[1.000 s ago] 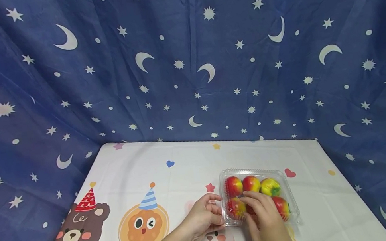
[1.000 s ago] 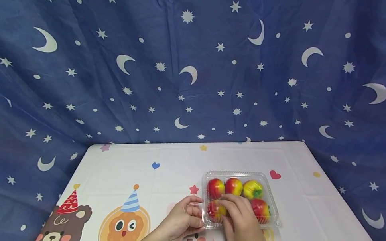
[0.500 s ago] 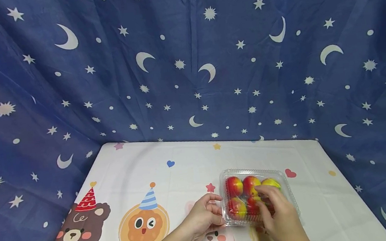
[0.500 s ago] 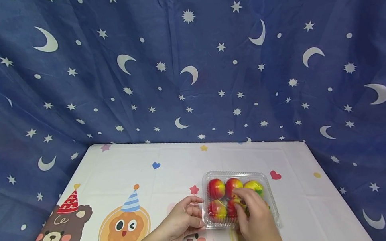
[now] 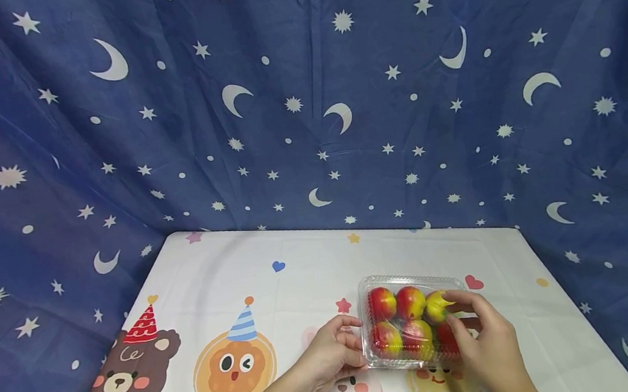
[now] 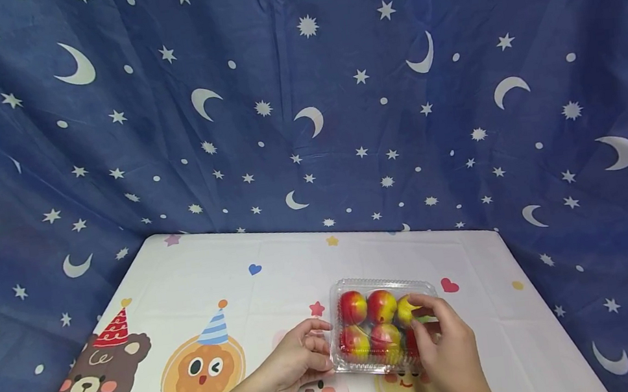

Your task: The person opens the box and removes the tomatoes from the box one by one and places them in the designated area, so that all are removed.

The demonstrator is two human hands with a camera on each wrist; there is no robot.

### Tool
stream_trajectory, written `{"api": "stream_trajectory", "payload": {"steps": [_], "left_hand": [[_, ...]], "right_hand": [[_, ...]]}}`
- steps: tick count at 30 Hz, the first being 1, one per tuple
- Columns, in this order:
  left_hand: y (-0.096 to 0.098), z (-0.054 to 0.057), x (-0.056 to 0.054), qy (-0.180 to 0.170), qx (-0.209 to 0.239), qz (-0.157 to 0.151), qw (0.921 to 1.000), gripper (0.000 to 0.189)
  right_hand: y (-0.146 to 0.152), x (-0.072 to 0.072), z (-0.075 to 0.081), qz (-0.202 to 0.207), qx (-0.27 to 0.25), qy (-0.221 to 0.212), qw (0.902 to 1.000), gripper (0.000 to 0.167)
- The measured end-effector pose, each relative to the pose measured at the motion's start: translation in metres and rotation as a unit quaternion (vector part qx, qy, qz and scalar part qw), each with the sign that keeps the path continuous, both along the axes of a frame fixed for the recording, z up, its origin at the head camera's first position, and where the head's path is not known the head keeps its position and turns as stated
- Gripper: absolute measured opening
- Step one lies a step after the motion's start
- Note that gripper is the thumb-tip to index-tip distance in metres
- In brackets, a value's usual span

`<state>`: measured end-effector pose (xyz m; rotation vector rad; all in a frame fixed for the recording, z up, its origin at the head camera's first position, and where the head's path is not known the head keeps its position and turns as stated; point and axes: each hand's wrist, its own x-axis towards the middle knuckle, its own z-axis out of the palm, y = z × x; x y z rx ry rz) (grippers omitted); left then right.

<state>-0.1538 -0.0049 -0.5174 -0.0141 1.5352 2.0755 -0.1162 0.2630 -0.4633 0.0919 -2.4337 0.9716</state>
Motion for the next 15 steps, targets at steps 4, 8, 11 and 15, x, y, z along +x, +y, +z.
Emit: {"api": "stream_trajectory", "payload": {"steps": [4,8,11,15], "left_hand": [[0.0,0.0,0.0,-0.002,0.001,0.0,1.0,0.067],[0.0,0.001,0.0,-0.003,0.001,0.0,1.0,0.067],[0.0,0.002,0.0,-0.004,0.002,0.001,1.0,0.067],[0.0,0.002,0.001,-0.005,0.002,0.002,1.0,0.068]], "right_hand": [[0.006,0.0,0.005,-0.022,-0.022,-0.023,0.9993,0.048],[0.012,0.001,0.008,-0.053,-0.028,-0.041,0.9974,0.048],[0.016,0.002,0.01,-0.073,-0.028,-0.053,0.9955,0.048],[0.024,0.002,0.011,-0.101,-0.027,-0.076,0.9916,0.048]]}}
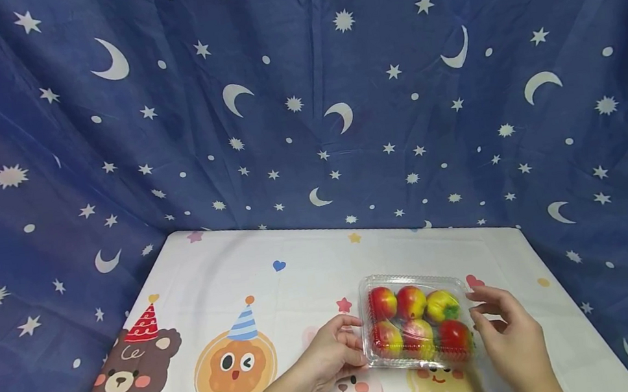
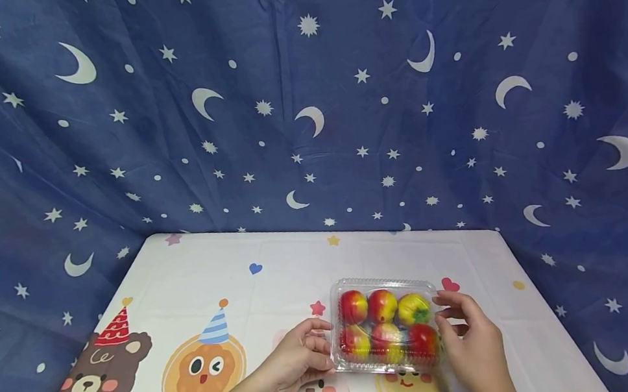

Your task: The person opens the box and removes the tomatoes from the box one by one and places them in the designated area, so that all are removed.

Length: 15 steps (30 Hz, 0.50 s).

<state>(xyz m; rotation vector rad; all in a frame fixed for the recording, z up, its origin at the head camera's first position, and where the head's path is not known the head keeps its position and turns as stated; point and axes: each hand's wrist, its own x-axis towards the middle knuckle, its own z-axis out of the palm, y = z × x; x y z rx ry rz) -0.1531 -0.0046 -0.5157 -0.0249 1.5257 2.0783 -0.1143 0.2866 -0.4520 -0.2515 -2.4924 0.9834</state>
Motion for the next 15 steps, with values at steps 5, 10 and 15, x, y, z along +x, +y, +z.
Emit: {"api": "stream_trajectory", "payload": {"steps": [5,10,15], "left_hand": [[0.0,-0.001,0.0,-0.002,0.0,0.0,1.0,0.067],[-0.001,-0.001,-0.001,-0.004,-0.003,0.001,1.0,0.066],[-0.001,-0.002,-0.001,-0.005,-0.004,0.002,1.0,0.066]], "right_hand": [[0.013,-0.001,0.0,-0.029,-0.013,-0.04,0.9987,0.048],[0.029,-0.004,-0.009,-0.021,-0.042,-0.046,0.9978,0.047],[0.043,-0.007,-0.024,-0.013,-0.043,-0.056,0.9974,0.049]]}}
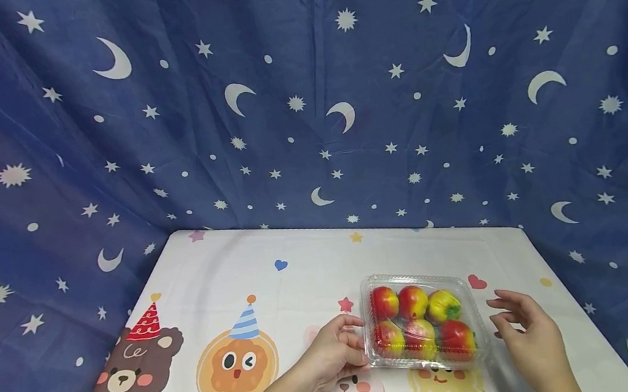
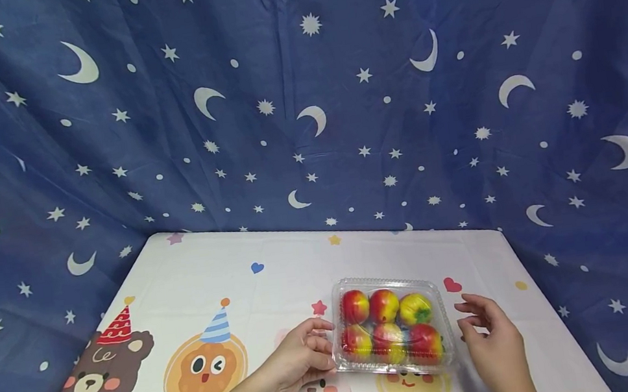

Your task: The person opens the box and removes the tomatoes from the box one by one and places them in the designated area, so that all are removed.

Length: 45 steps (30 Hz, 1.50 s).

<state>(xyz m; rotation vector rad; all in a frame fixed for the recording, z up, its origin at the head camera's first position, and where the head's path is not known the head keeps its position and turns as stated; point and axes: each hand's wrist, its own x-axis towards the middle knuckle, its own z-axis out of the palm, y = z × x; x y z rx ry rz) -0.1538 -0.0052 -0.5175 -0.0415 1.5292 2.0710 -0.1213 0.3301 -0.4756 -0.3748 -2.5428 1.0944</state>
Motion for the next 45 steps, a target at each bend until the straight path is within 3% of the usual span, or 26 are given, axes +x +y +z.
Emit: {"api": "stream_trajectory", "payload": {"steps": [3,8,15,20,25,33,45], "left_hand": [[0.0,0.0,0.0,0.0,0.0,0.0,1.0,0.066],[0.001,-0.001,0.0,0.002,-0.001,0.001,1.0,0.066],[0.001,-0.002,0.0,0.001,-0.002,0.001,1.0,0.066],[0.001,-0.002,0.0,-0.001,-0.005,0.002,1.0,0.066],[0.001,-0.002,0.0,0.0,-0.009,0.003,1.0,0.066],[0.002,-0.001,0.0,-0.002,-0.007,0.002,1.0,0.066],[0.002,0.0,0.002,0.0,-0.007,0.013,0.9999,0.067]], "right_hand": [[0.007,-0.002,-0.008,0.001,0.001,-0.018,0.9998,0.049],[0.018,-0.004,-0.016,0.023,-0.038,-0.062,0.9971,0.052],[0.028,-0.009,-0.022,0.03,-0.09,-0.158,0.983,0.061],[0.031,-0.011,-0.024,0.042,-0.118,-0.2,0.9718,0.065],[0.033,-0.01,-0.027,0.06,-0.146,-0.212,0.9644,0.068],[0.035,-0.007,-0.031,0.052,-0.186,-0.225,0.955,0.07],[0.044,-0.004,-0.04,0.061,-0.293,-0.238,0.924,0.077]]}}
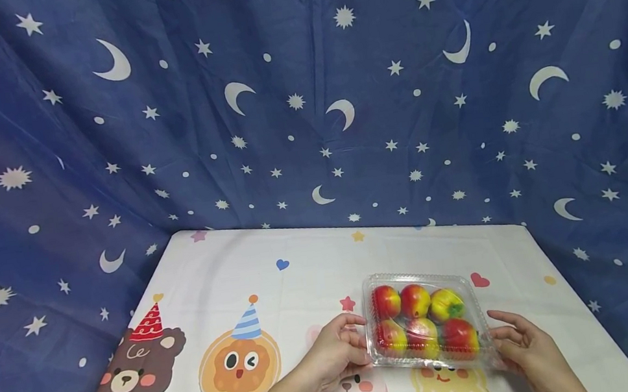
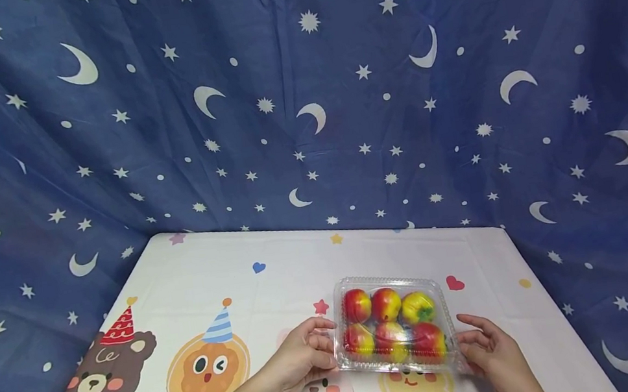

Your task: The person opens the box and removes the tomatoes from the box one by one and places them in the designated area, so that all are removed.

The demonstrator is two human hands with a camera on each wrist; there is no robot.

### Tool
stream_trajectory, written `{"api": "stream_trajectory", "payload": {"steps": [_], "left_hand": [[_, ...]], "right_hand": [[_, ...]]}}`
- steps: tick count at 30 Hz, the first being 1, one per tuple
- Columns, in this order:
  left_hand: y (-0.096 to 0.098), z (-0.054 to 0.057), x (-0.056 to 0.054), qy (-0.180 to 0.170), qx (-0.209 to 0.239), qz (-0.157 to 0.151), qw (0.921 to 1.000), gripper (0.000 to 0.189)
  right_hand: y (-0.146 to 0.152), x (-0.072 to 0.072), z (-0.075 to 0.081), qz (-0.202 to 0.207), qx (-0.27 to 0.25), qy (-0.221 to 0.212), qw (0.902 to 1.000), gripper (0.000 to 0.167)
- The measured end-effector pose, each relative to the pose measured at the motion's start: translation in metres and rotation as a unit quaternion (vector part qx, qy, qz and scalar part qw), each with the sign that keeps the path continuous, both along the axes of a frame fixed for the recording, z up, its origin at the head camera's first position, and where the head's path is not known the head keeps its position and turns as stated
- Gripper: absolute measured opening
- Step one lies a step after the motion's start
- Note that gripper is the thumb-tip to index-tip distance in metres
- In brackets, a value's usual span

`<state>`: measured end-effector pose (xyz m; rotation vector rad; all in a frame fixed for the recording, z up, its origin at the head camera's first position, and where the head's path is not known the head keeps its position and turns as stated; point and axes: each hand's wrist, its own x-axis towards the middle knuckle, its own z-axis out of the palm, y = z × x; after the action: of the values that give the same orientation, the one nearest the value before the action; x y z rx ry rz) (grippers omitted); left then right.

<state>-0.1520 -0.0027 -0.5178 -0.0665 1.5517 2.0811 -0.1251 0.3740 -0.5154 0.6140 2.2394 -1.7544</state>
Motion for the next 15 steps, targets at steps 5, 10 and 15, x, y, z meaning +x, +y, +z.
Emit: {"api": "stream_trajectory", "payload": {"steps": [5,10,15], "left_hand": [[-0.0001,0.0011,0.0001,0.001,0.001,0.003,1.0,0.068],[-0.0014,0.0015,-0.0013,0.002,-0.002,0.005,1.0,0.068],[-0.0028,0.002,-0.0039,0.003,-0.004,0.007,1.0,0.07]], "right_hand": [[-0.0003,0.0002,0.0009,-0.001,-0.008,-0.007,0.9999,0.08],[-0.0038,-0.0023,0.0029,0.001,-0.009,0.003,1.0,0.081],[-0.0044,-0.0037,0.0012,0.002,-0.027,0.016,0.9995,0.079]]}}
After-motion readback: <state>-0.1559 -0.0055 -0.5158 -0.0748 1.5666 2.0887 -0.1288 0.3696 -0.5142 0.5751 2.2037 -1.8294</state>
